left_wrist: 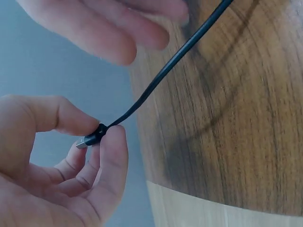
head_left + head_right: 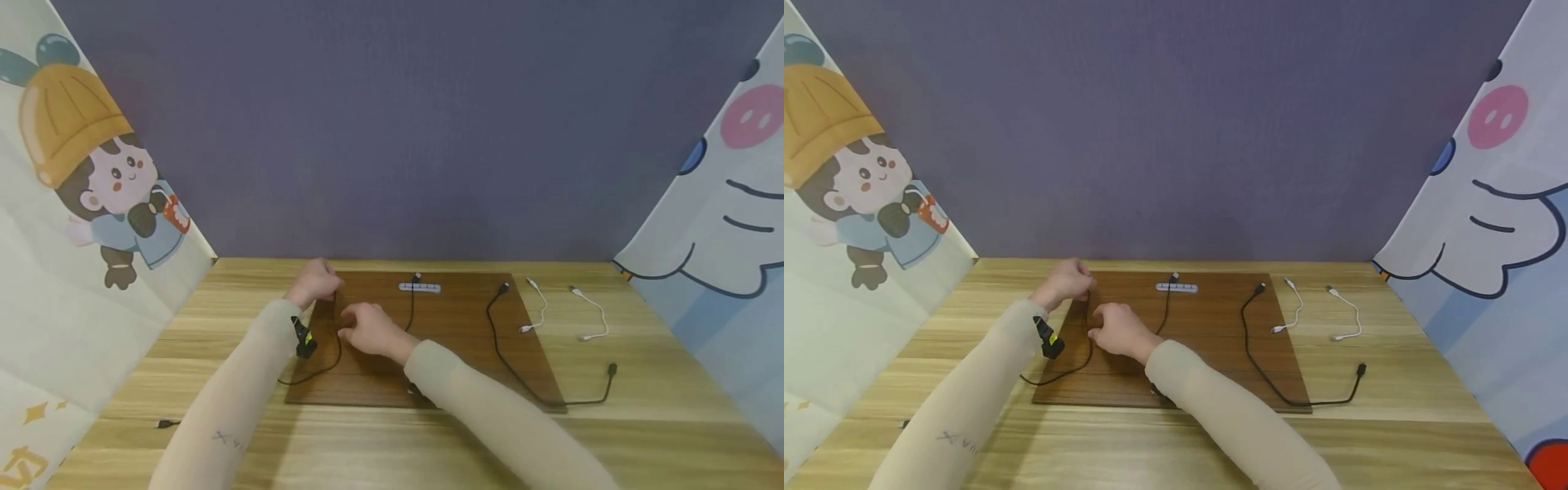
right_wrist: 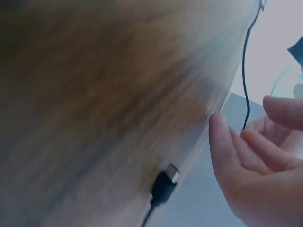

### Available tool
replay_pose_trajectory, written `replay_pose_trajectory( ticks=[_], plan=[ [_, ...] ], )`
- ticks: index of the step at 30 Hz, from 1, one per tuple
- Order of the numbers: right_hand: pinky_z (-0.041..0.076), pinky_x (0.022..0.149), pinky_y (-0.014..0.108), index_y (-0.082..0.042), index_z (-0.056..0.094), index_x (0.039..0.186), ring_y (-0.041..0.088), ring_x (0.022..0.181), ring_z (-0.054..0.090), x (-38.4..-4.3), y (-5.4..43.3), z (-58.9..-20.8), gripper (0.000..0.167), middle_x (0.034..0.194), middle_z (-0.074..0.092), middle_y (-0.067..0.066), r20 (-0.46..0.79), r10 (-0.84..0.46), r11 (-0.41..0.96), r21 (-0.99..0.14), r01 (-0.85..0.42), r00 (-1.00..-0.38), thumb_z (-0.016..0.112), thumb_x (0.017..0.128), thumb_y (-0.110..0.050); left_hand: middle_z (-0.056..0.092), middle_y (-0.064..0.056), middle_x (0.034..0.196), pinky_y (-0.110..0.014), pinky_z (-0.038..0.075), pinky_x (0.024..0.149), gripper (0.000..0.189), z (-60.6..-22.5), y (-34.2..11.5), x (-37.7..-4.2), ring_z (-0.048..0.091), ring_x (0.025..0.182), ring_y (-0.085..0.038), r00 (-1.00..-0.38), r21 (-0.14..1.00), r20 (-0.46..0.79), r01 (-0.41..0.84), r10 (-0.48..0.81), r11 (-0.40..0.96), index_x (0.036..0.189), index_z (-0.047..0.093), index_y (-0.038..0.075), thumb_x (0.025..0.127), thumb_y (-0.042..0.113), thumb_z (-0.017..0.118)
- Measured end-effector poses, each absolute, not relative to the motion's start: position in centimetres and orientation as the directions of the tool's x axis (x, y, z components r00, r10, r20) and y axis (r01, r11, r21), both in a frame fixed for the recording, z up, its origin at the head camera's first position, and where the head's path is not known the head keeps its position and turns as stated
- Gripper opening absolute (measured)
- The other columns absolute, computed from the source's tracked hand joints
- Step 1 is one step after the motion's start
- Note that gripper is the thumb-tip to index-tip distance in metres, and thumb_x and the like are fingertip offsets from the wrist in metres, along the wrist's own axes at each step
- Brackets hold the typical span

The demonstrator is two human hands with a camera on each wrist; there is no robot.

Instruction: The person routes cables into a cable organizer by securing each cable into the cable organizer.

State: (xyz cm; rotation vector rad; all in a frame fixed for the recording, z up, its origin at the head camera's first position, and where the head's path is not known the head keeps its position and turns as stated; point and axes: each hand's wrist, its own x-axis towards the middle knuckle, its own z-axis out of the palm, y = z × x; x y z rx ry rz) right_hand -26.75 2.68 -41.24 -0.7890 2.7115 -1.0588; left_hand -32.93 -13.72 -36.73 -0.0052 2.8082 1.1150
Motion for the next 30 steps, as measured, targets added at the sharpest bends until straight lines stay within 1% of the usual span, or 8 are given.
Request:
replay_pose_trajectory(
  ticks=[2, 5, 9, 14, 17, 19, 23, 30],
  plan=[
    [0.055, 0.092, 0.038, 0.002, 0.065, 0.128, 0.026, 0.108, 0.068, -27.0, 2.6, -41.4, 0.038, 0.121, 0.07, 0.014, 0.066, -0.477, 0.591, -0.714, -0.375, -0.876, 0.071, 0.096, -0.018, 0.054, -0.01, 0.093, -0.047, 0.056, 0.084, 0.021, -36.6, -13.6, -32.5, 0.065, 0.078, -0.023, -0.992, 0.714, -0.119, -0.053, 0.046, 0.698, 0.101, 0.05, 0.001, 0.091, 0.011, 0.065],
    [0.057, 0.082, 0.036, 0.003, 0.065, 0.126, 0.023, 0.096, 0.07, -27.2, 2.6, -41.5, 0.038, 0.115, 0.071, 0.014, 0.027, -0.443, 0.542, -0.789, -0.291, -0.896, 0.072, 0.095, -0.018, 0.054, -0.015, 0.105, -0.049, 0.055, 0.09, 0.026, -36.4, -13.4, -32.0, 0.064, 0.086, -0.025, -0.991, 0.751, -0.121, -0.051, 0.061, 0.659, 0.11, 0.05, -0.002, 0.092, 0.01, 0.064],
    [0.059, 0.07, 0.033, 0.005, 0.064, 0.126, 0.021, 0.083, 0.071, -27.2, 2.5, -41.3, 0.039, 0.104, 0.072, 0.012, -0.062, -0.424, 0.442, -0.885, -0.147, -0.903, 0.073, 0.094, -0.017, 0.056, -0.016, 0.107, -0.049, 0.055, 0.09, 0.025, -36.0, -13.1, -31.8, 0.065, 0.089, -0.028, -0.991, 0.788, -0.107, -0.035, 0.081, 0.615, 0.111, 0.05, -0.002, 0.094, 0.01, 0.063],
    [0.061, 0.072, 0.038, 0.009, 0.063, 0.118, 0.026, 0.081, 0.072, -27.1, 2.4, -41.2, 0.031, 0.099, 0.072, 0.021, -0.145, -0.438, 0.24, -0.97, 0.039, -0.887, 0.071, 0.093, -0.008, 0.058, -0.016, 0.108, -0.05, 0.055, 0.091, 0.024, -35.5, -12.6, -31.8, 0.067, 0.09, -0.027, -0.991, 0.837, -0.091, -0.021, 0.101, 0.546, 0.113, 0.05, -0.001, 0.096, 0.012, 0.061],
    [0.061, 0.071, 0.038, 0.007, 0.064, 0.111, 0.024, 0.075, 0.07, -27.1, 2.4, -41.3, 0.019, 0.096, 0.071, 0.022, -0.186, -0.454, 0.14, -0.981, 0.136, -0.871, 0.067, 0.095, -0.004, 0.058, -0.017, 0.112, -0.051, 0.054, 0.094, 0.024, -35.4, -12.3, -31.8, 0.067, 0.094, -0.029, -0.991, 0.869, -0.082, -0.017, 0.11, 0.494, 0.116, 0.05, -0.001, 0.098, 0.01, 0.06],
    [0.061, 0.07, 0.039, 0.008, 0.063, 0.111, 0.022, 0.071, 0.07, -26.9, 2.5, -41.3, 0.018, 0.091, 0.071, 0.02, -0.21, -0.465, 0.096, -0.978, 0.187, -0.86, 0.064, 0.098, -0.004, 0.056, -0.018, 0.113, -0.051, 0.053, 0.095, 0.023, -35.5, -12.3, -31.9, 0.067, 0.097, -0.032, -0.991, 0.89, -0.073, -0.013, 0.114, 0.456, 0.117, 0.05, -0.001, 0.098, 0.009, 0.059],
    [0.061, 0.067, 0.04, 0.012, 0.059, 0.118, 0.02, 0.064, 0.07, -26.6, 3.0, -41.2, 0.023, 0.079, 0.069, 0.014, -0.223, -0.471, 0.069, -0.974, 0.216, -0.853, 0.057, 0.102, -0.005, 0.055, -0.018, 0.111, -0.052, 0.053, 0.096, 0.021, -35.8, -12.4, -32.3, 0.066, 0.097, -0.034, -0.994, 0.927, -0.045, -0.003, 0.103, 0.374, 0.115, 0.05, -0.003, 0.098, 0.004, 0.06],
    [0.061, 0.06, 0.04, 0.013, 0.059, 0.12, 0.018, 0.055, 0.066, -25.7, 3.7, -40.5, 0.028, 0.071, 0.065, 0.01, -0.178, -0.417, 0.121, -0.983, 0.14, -0.891, 0.053, 0.105, -0.01, 0.056, -0.018, 0.109, -0.051, 0.052, 0.097, 0.023, -36.4, -12.8, -33.0, 0.067, 0.091, -0.029, -0.995, 0.961, -0.039, -0.013, 0.088, 0.275, 0.115, 0.05, -0.007, 0.095, -0.003, 0.061]
  ],
)
